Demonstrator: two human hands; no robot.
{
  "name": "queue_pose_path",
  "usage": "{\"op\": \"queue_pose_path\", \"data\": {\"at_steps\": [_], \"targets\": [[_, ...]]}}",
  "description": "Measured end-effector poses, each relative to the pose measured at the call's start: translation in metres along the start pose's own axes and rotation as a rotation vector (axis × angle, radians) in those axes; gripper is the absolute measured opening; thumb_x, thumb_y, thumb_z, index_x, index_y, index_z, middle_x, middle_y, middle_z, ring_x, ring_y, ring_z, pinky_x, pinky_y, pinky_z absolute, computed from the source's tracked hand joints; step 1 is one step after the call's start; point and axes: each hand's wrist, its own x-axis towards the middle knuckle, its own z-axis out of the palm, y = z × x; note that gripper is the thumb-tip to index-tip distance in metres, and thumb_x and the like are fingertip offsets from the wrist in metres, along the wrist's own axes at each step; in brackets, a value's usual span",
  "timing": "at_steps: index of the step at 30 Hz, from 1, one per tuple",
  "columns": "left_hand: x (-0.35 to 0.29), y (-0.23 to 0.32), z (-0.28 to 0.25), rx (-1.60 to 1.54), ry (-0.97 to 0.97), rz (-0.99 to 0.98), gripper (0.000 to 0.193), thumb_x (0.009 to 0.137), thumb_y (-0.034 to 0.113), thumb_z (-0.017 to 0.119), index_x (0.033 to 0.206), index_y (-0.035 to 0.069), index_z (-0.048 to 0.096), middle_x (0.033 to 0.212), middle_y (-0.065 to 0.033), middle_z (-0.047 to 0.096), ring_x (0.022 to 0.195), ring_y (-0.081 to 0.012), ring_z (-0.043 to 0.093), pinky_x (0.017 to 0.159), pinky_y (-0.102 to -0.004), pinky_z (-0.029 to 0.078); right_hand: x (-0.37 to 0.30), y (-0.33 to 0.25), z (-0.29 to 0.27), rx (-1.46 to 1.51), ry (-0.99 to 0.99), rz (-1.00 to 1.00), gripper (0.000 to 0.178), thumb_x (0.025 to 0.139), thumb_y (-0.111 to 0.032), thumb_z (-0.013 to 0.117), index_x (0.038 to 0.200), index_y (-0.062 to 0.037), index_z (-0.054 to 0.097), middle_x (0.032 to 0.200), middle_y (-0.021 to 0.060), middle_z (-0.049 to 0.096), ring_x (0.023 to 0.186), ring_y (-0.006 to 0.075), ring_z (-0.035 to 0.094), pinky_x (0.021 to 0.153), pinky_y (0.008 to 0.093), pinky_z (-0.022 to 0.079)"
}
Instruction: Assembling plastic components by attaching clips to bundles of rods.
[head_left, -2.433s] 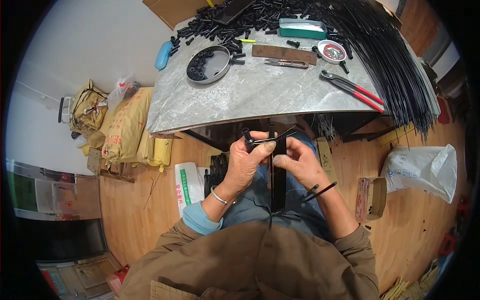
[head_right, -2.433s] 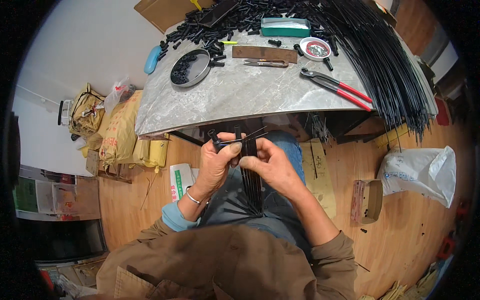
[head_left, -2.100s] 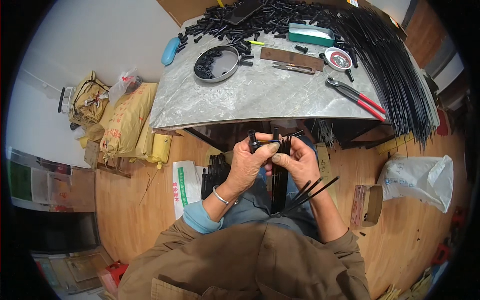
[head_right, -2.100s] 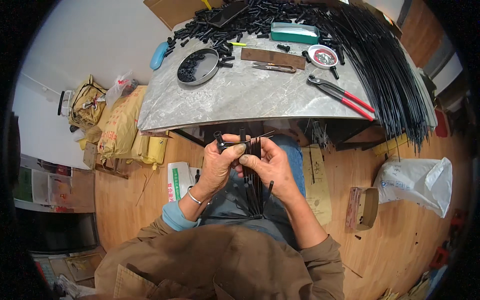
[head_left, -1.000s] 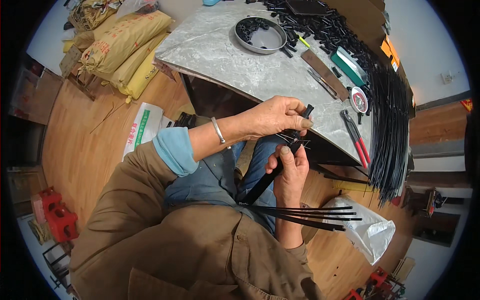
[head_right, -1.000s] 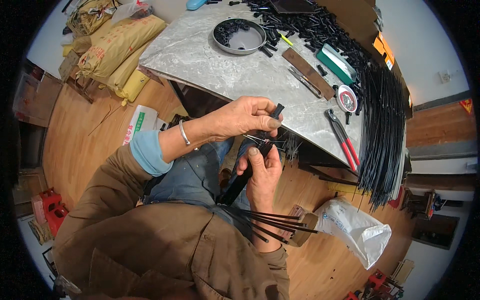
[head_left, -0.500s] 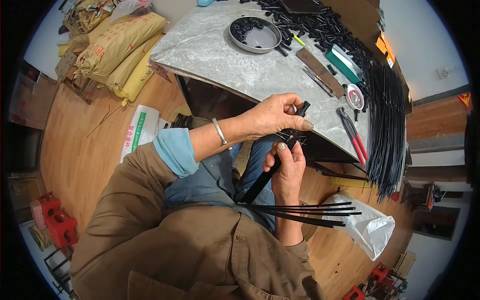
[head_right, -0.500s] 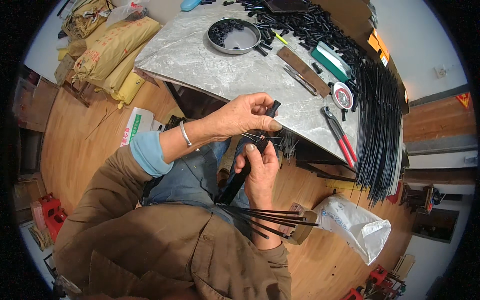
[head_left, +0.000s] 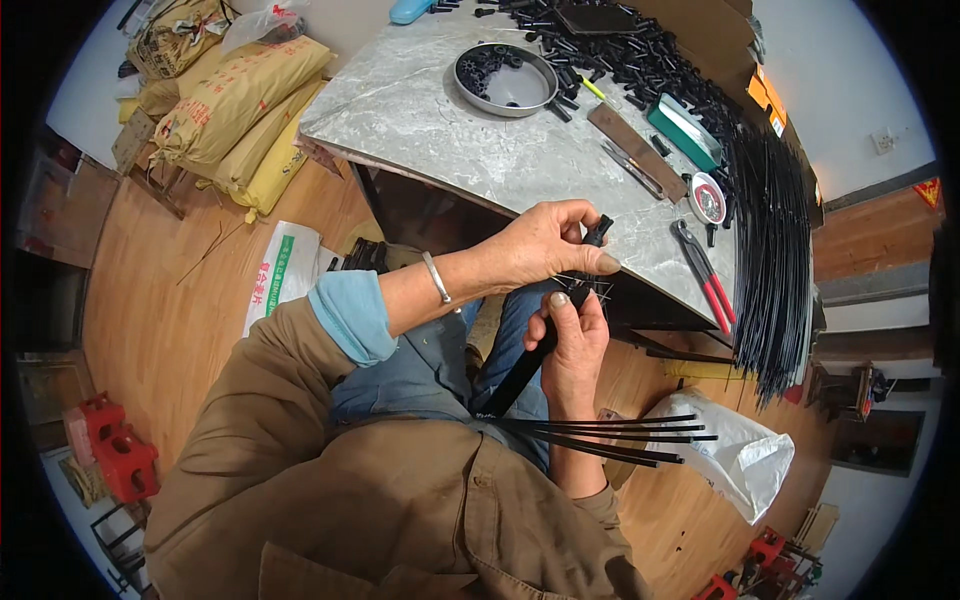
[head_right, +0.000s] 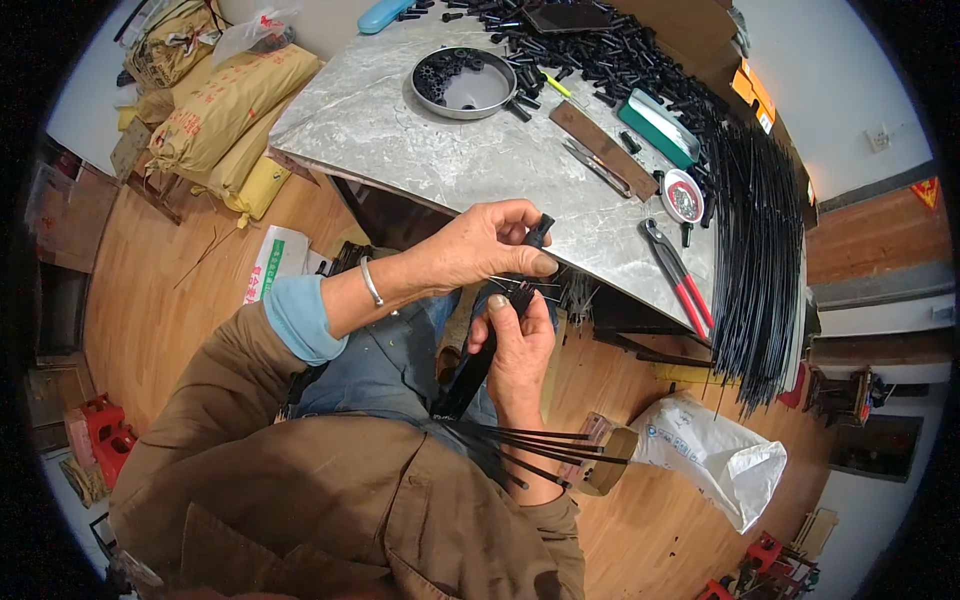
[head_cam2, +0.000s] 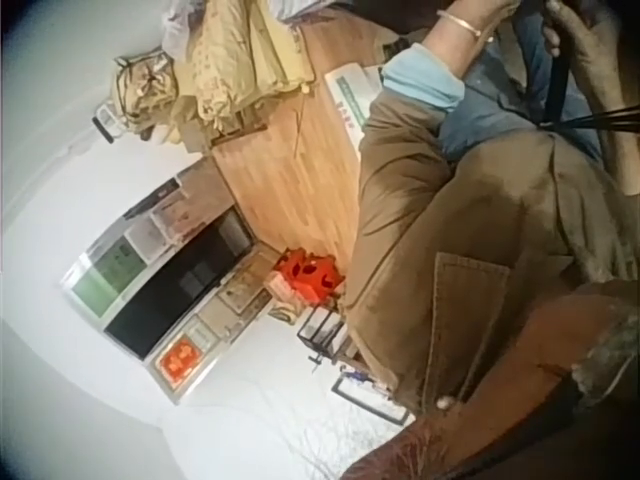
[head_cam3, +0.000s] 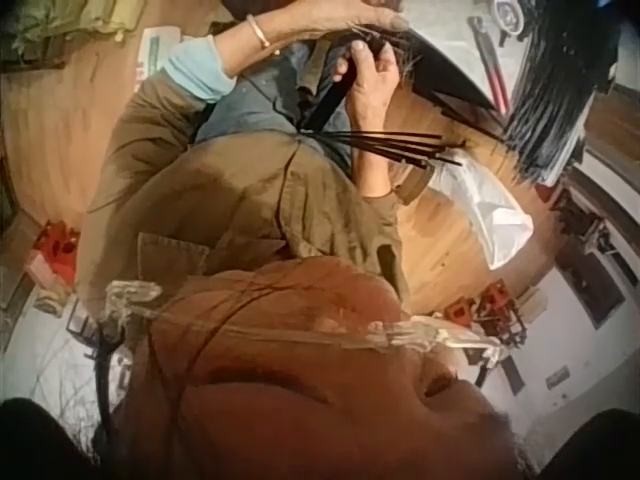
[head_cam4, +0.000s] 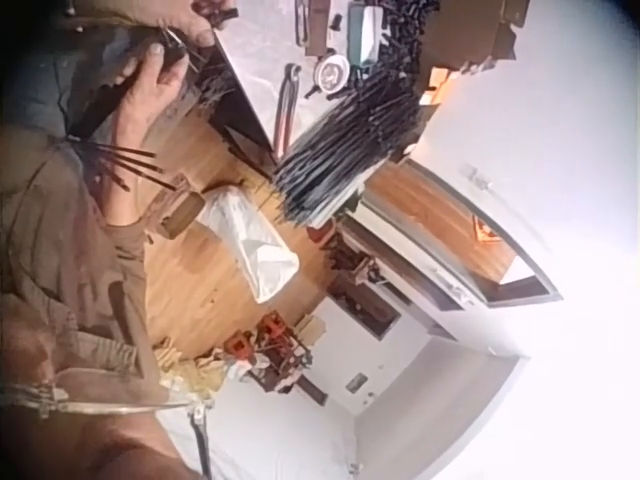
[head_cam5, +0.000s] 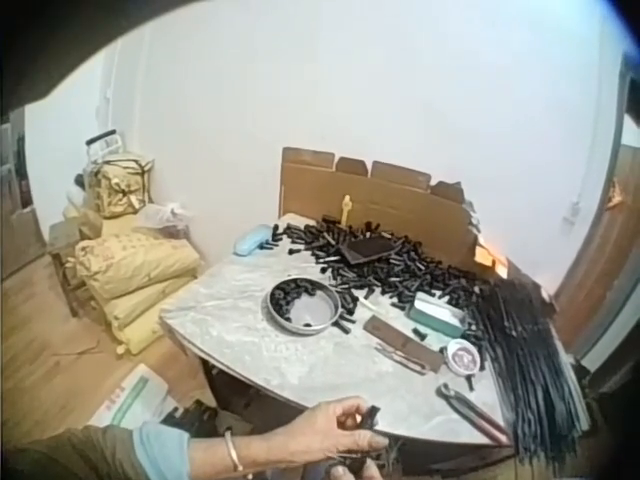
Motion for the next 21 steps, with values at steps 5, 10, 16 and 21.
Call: {"op": "queue_pose_path", "data": {"at_steps": [5,10,16,21], "targets": [[-0.003,0.0,0.001,0.024,0.011,-0.011,0.03,0.08,0.024,0.078,0.096,0.005,0.06,0.078,0.0044,0.055,0.074,-0.0034,0.051,0.067,-0.0198,0.043,-0.001,0.002,-0.003,-0.033,0.012,-0.005,0.015,0.093,-0.015,0.06,0.097,-0.0044,0.05,0.08,0.0041,0.054,0.058,0.0123,0.051,0.047,0.0255,0.043],[-0.011,0.01,0.01,-0.17,0.058,-0.079,0.031,0.087,0.032,0.071,0.095,0.004,0.06,0.08,0.002,0.057,0.074,-0.0045,0.052,0.068,-0.0216,0.044,-0.001,0.001,-0.008,0.0,-0.035,-0.002,0.018,0.092,-0.016,0.062,0.101,-0.0042,0.052,0.082,0.0047,0.055,0.059,0.0132,0.052,0.048,0.0265,0.044],[-0.012,0.008,0.011,-0.25,0.042,-0.12,0.033,0.092,0.037,0.064,0.093,0.004,0.061,0.08,0.0002,0.058,0.073,-0.0056,0.053,0.065,-0.0217,0.045,0.001,-0.002,-0.01,0.099,-0.099,0.035,0.019,0.092,-0.016,0.063,0.103,-0.0044,0.053,0.078,0.0042,0.055,0.06,0.0132,0.053,0.05,0.0264,0.045],[-0.012,0.015,0.014,-0.223,0.08,-0.143,0.034,0.092,0.037,0.064,0.095,0.004,0.062,0.08,-0.0001,0.058,0.073,-0.0059,0.054,0.065,-0.0221,0.046,0.0,0.0,-0.012,0.138,-0.099,0.02,0.017,0.092,-0.014,0.062,0.103,-0.004,0.053,0.075,0.0032,0.055,0.059,0.0117,0.054,0.051,0.0244,0.045]]}}
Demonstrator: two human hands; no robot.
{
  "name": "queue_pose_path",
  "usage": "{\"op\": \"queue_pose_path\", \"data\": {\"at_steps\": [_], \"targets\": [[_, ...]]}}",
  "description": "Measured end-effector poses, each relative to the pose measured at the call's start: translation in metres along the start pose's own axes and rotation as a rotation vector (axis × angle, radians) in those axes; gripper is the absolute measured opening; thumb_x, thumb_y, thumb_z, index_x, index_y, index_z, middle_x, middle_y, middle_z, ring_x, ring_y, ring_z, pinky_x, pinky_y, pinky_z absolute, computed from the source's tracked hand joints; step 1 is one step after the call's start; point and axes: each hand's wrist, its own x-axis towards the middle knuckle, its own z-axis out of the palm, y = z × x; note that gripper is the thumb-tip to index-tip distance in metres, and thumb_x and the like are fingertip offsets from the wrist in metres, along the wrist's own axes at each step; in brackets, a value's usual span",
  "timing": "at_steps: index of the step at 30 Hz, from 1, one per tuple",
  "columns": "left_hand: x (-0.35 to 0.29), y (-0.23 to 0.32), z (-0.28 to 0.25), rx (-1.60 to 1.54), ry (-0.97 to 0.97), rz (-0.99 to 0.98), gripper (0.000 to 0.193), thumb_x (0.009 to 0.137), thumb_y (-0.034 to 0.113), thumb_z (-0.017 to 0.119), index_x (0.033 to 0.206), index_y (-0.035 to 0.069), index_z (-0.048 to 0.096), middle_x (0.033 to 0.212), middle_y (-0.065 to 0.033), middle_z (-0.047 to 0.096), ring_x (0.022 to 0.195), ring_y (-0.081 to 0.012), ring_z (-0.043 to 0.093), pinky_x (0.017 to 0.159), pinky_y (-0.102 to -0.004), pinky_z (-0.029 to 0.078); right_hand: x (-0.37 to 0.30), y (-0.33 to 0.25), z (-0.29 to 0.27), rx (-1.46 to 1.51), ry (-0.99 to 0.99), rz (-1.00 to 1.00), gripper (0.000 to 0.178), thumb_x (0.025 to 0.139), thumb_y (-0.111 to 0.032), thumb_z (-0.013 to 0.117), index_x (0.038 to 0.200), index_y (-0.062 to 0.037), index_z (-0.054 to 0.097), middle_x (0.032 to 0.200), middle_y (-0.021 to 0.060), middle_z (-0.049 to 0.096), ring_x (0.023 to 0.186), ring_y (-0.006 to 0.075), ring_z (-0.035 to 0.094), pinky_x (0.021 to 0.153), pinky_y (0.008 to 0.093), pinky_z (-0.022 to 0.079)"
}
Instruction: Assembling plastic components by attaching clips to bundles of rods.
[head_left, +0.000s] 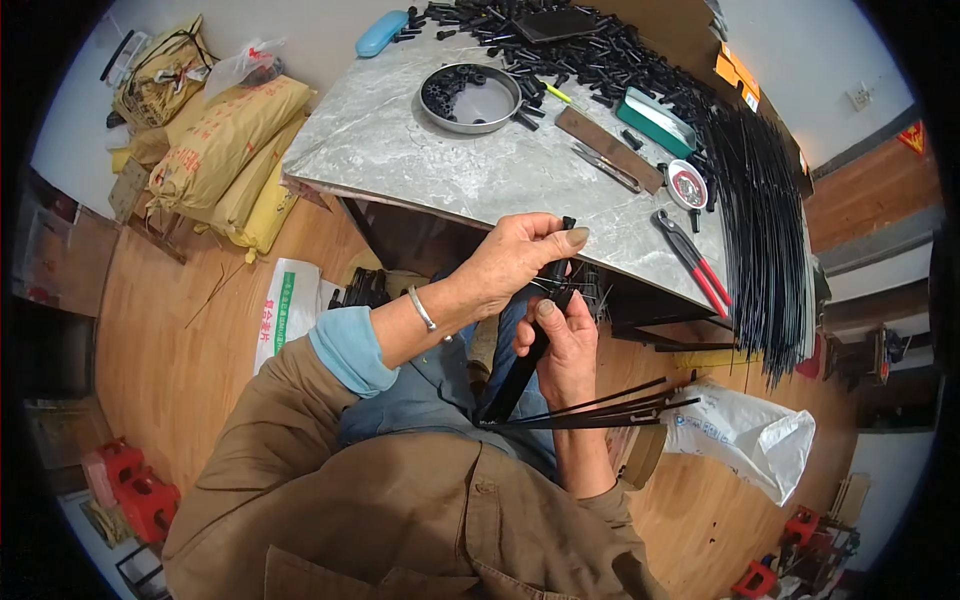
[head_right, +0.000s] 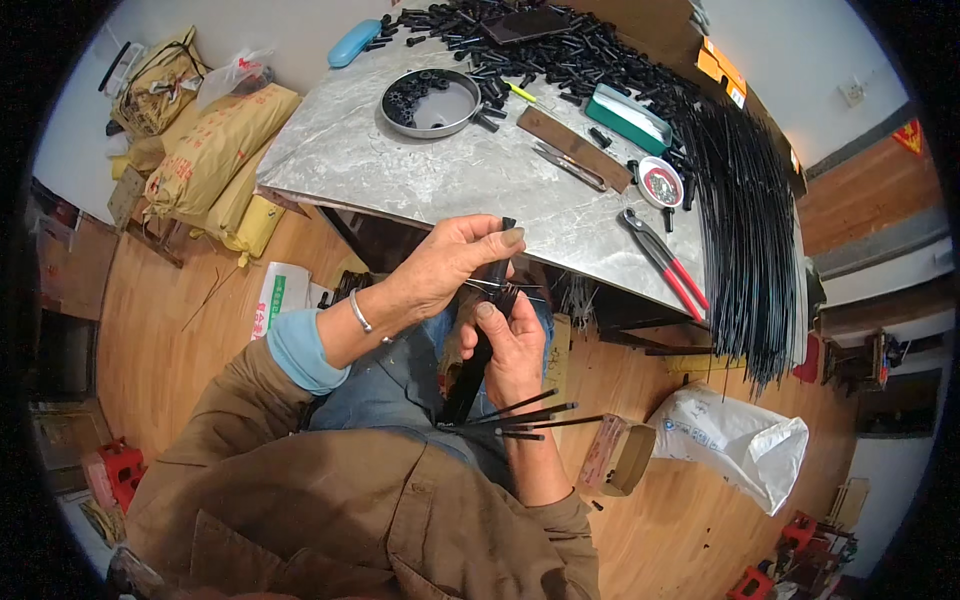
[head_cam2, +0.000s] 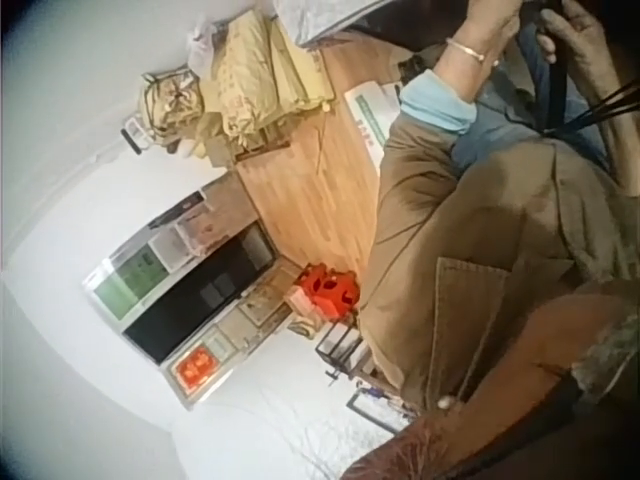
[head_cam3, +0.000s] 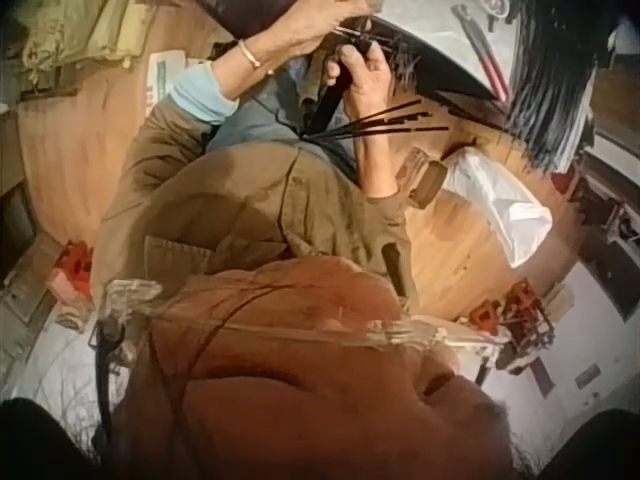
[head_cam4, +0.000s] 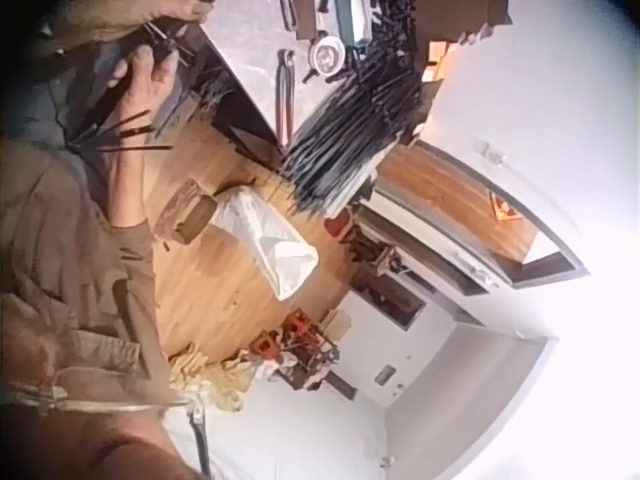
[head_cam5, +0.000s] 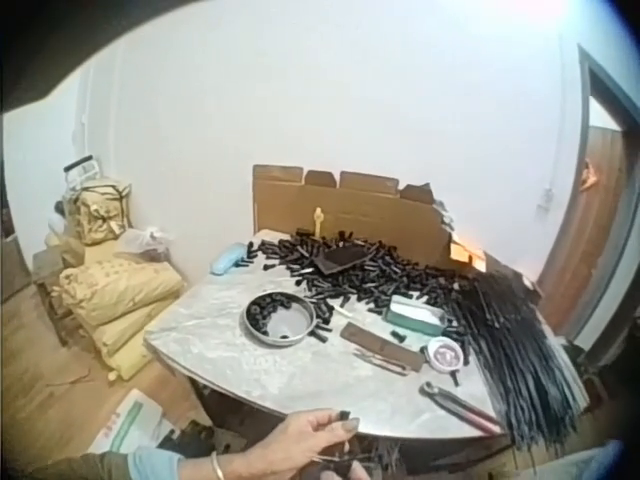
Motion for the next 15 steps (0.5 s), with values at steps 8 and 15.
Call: {"op": "queue_pose_path", "data": {"at_steps": [8,15], "targets": [[-0.018,0.008,-0.012,0.263,-0.163,-0.101,0.03,0.084,0.014,0.071,0.107,-0.003,0.061,0.093,-0.0047,0.065,0.084,-0.0096,0.06,0.075,-0.0262,0.05,0.001,0.004,-0.008,-0.027,0.034,-0.052,0.02,0.092,-0.017,0.065,0.101,-0.003,0.055,0.079,0.0042,0.056,0.062,0.0137,0.056,0.051,0.0265,0.047],[-0.037,-0.002,-0.004,0.215,-0.043,0.03,0.033,0.083,0.009,0.072,0.112,-0.003,0.06,0.101,-0.0045,0.065,0.09,-0.0086,0.061,0.081,-0.0244,0.05,-0.002,-0.009,-0.024,-0.556,0.019,-0.187,0.024,0.089,-0.018,0.068,0.104,0.0006,0.064,0.084,-0.0003,0.063,0.072,0.0065,0.054,0.064,0.0227,0.046]]}}
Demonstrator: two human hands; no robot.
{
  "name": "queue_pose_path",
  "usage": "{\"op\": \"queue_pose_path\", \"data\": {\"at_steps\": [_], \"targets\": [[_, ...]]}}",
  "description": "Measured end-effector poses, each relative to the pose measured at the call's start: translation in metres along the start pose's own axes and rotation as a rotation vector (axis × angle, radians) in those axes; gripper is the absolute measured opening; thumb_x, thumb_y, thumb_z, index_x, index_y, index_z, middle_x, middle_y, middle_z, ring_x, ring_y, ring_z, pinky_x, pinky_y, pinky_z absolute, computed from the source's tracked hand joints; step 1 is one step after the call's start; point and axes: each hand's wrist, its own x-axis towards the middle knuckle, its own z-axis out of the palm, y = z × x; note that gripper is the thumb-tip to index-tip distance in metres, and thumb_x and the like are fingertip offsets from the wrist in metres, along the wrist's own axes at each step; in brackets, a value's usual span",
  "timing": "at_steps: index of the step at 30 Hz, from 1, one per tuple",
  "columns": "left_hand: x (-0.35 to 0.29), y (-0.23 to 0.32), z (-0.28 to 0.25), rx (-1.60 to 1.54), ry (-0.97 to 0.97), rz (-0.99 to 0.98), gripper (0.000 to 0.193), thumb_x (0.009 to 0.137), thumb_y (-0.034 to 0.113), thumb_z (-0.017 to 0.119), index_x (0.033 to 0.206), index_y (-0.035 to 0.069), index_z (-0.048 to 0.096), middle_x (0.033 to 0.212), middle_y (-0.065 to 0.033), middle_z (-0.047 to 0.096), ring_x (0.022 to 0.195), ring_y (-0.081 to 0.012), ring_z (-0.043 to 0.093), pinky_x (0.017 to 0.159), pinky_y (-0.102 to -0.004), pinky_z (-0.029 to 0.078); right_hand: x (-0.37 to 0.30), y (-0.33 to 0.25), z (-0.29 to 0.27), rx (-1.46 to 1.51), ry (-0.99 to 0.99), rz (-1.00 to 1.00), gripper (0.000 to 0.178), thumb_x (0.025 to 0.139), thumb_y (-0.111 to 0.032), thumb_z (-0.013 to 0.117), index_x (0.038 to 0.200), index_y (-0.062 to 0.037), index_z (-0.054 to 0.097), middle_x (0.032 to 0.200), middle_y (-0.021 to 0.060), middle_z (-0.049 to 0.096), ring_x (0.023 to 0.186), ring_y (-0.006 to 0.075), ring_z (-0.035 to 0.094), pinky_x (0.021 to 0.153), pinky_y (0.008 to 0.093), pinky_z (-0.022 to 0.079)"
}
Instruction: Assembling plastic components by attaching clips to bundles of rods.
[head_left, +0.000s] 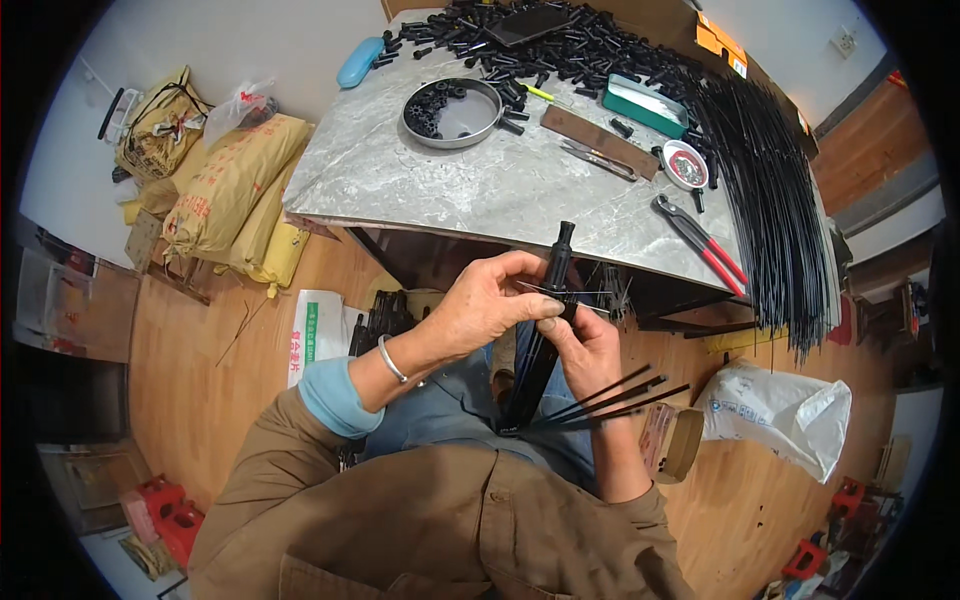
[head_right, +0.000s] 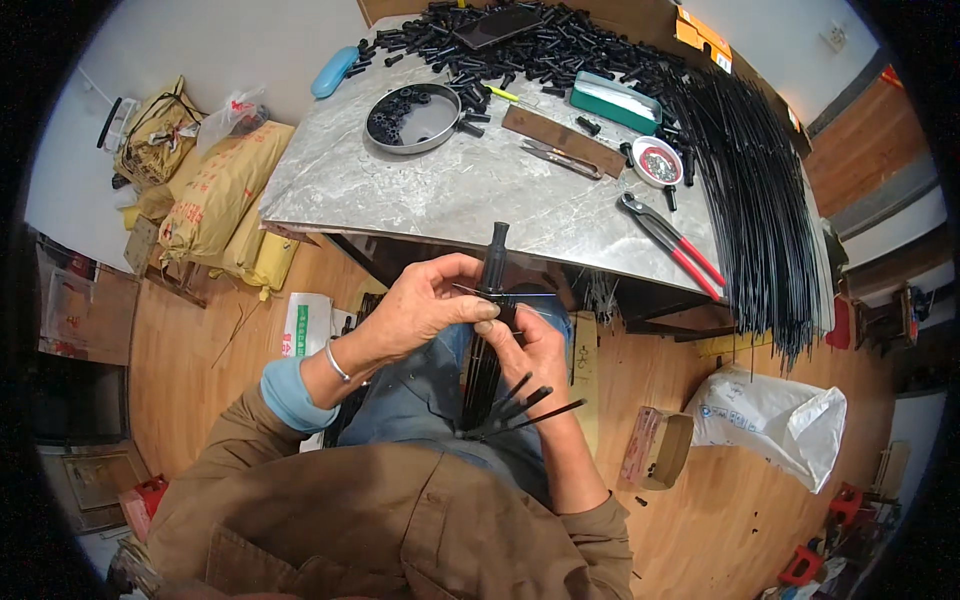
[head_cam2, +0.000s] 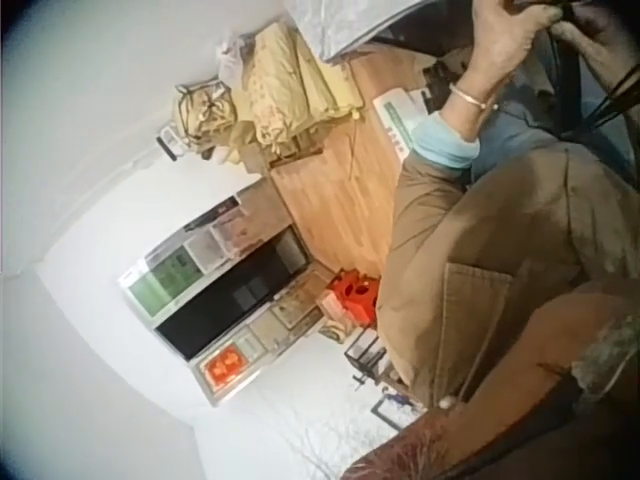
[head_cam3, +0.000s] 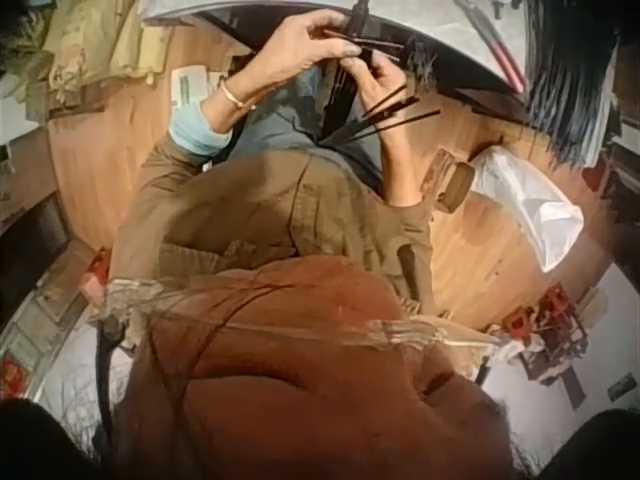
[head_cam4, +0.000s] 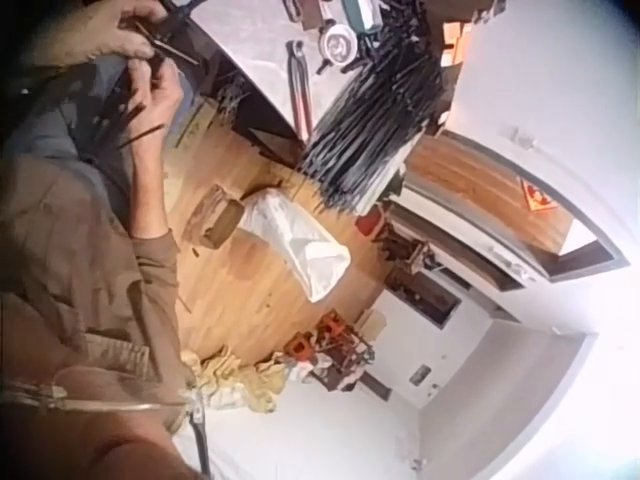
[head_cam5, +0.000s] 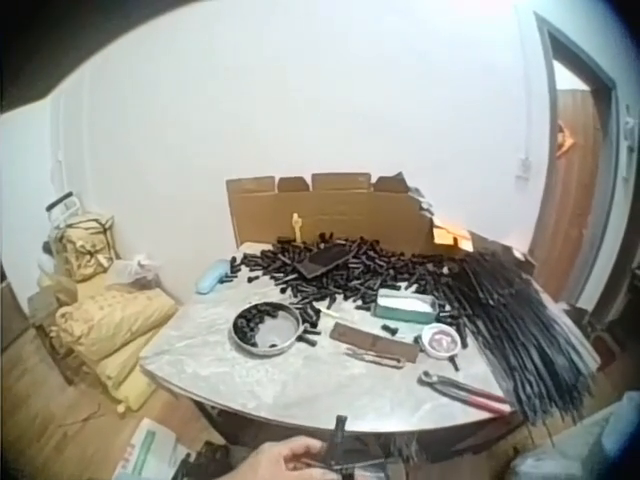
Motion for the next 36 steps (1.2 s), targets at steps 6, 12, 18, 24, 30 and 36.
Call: {"op": "queue_pose_path", "data": {"at_steps": [6,12,18,24,30,36], "targets": [[-0.005,-0.007,0.005,-0.101,-0.004,0.088,0.033,0.083,0.006,0.07,0.113,-0.002,0.06,0.103,-0.0037,0.065,0.092,-0.0085,0.06,0.084,-0.0245,0.05,0.012,-0.012,-0.019,0.012,-0.249,0.191,0.019,0.084,-0.017,0.073,0.091,0.0,0.07,0.077,-0.0054,0.062,0.071,0.0039,0.051,0.062,0.0224,0.043],[-0.002,-0.016,0.004,-0.113,-0.037,0.125,0.03,0.083,0.007,0.07,0.111,-0.001,0.062,0.1,-0.0025,0.064,0.092,-0.0092,0.059,0.085,-0.0253,0.049,0.016,0.01,-0.028,0.193,-0.31,0.253,0.02,0.082,-0.019,0.075,0.089,-0.0013,0.07,0.081,-0.0042,0.064,0.074,0.0046,0.054,0.068,0.0222,0.044],[0.005,-0.025,0.006,-0.086,-0.154,0.125,0.031,0.082,0.012,0.071,0.11,0.001,0.064,0.102,0.0006,0.058,0.097,-0.0103,0.057,0.088,-0.0261,0.046,0.03,0.05,-0.039,0.525,-0.559,0.249,0.049,0.073,-0.036,0.082,0.106,-0.0029,0.067,0.097,0.0051,0.067,0.089,0.0189,0.065,0.084,0.0354,0.053],[0.018,-0.017,-0.021,0.098,-0.285,0.207,0.034,0.082,0.019,0.072,0.111,0.003,0.064,0.121,-0.005,0.053,0.111,-0.017,0.051,0.096,-0.0322,0.042,0.009,0.01,-0.004,0.718,-0.345,0.243,0.041,0.078,-0.021,0.078,0.109,-0.0011,0.062,0.094,0.0065,0.066,0.085,0.0177,0.065,0.077,0.0329,0.054],[0.021,0.002,-0.021,0.274,-0.337,0.266,0.034,0.082,0.018,0.07,0.111,0.003,0.064,0.131,-0.0092,0.049,0.116,-0.0195,0.049,0.097,-0.0339,0.041,0.009,0.028,-0.007,0.748,-0.273,0.238,0.029,0.085,-0.019,0.071,0.107,-0.003,0.061,0.088,0.0097,0.064,0.075,0.0182,0.064,0.063,0.0303,0.055],[-0.039,0.0,0.034,-0.249,-0.228,0.215,0.062,0.077,0.007,0.066,0.135,0.003,0.044,0.138,-0.0077,0.044,0.114,-0.0166,0.05,0.093,-0.0281,0.041,0.006,0.015,-0.011,0.869,-0.177,0.193,0.017,0.088,-0.011,0.066,0.102,-0.0027,0.063,0.085,0.0036,0.066,0.069,0.0119,0.064,0.061,0.0254,0.055]]}}
